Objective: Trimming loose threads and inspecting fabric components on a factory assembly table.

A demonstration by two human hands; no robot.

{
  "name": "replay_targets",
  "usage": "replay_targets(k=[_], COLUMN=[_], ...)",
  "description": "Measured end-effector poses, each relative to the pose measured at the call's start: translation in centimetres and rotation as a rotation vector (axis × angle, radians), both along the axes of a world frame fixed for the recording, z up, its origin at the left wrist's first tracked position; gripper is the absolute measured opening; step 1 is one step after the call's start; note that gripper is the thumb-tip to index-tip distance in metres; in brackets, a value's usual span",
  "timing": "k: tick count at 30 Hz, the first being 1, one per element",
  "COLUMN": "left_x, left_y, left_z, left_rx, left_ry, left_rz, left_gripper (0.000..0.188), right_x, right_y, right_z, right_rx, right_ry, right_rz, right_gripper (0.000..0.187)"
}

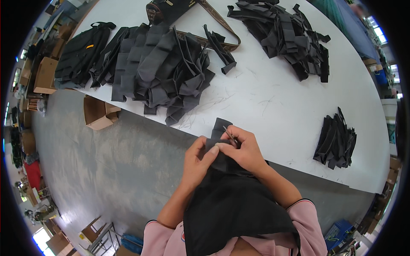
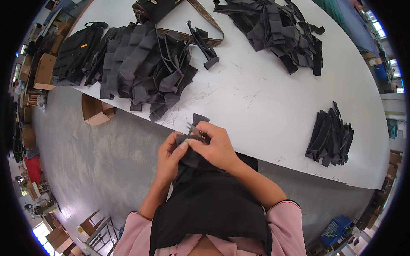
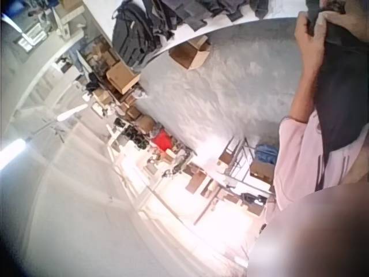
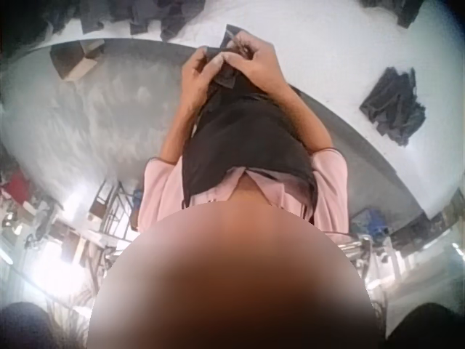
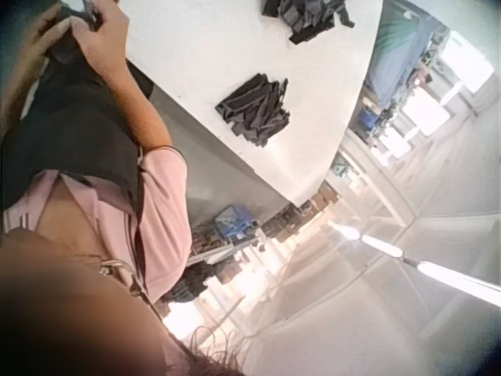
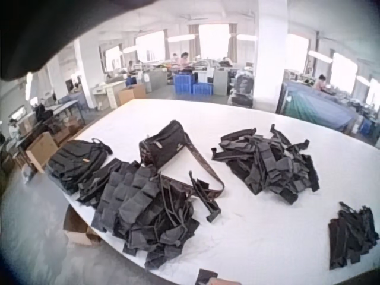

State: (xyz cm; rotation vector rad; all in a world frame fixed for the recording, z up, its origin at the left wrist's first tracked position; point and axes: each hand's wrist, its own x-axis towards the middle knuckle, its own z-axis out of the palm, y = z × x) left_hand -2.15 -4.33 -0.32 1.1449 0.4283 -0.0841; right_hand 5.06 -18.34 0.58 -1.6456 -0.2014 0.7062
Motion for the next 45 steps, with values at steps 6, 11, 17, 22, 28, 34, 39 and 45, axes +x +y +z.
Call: replay_targets(k=[6, 11, 17, 22, 28, 34, 39, 45], left_x=[0.6, 0.6, 0.7, 0.7, 0.4, 0.3, 0.0, 0.8], left_y=[0.5, 0.3, 0.1, 0.0, -0.1, -0.3, 0.1, -0.3], left_z=[-0.2, -0.3, -0.1, 0.4, 0.0, 0.4, 1.1, 1.1], left_rx=[-0.277, -0.415, -0.504, -0.486, -0.467, -0.361, -0.104, -0.161], left_ry=[0.119, 0.129, 0.130, 0.162, 0.113, 0.169, 0.080, 0.115], left_rz=[0.110, 0.100, 0.090, 0.076, 0.027, 0.130, 0.109, 0.042], left_gripper=[0.026, 0.032, 0.032, 0.033, 0.033, 0.025, 0.020, 0.023], right_x=[-1.2, -1.8, -0.9, -1.0, -1.4, -1.7, -2.0, -1.6], right_y=[0.3, -1.7, -1.5, -1.8, -1.8, -2.0, -2.7, -0.9], right_z=[-0.2, -0.9, 0.0, 0.3, 0.4, 0.3, 2.5, 2.1], right_rx=[0.212, 0.110, 0.093, 0.098, 0.085, 0.099, 0.038, -0.153], right_ry=[-0.015, -0.300, -0.451, -0.457, -0.531, -0.564, -0.552, -0.685], right_rz=[-0.161, -0.175, -0.134, -0.119, -0.135, -0.200, -0.178, 0.030], right_gripper=[0.021, 0.023, 0.020, 0.020, 0.021, 0.020, 0.032, 0.047])
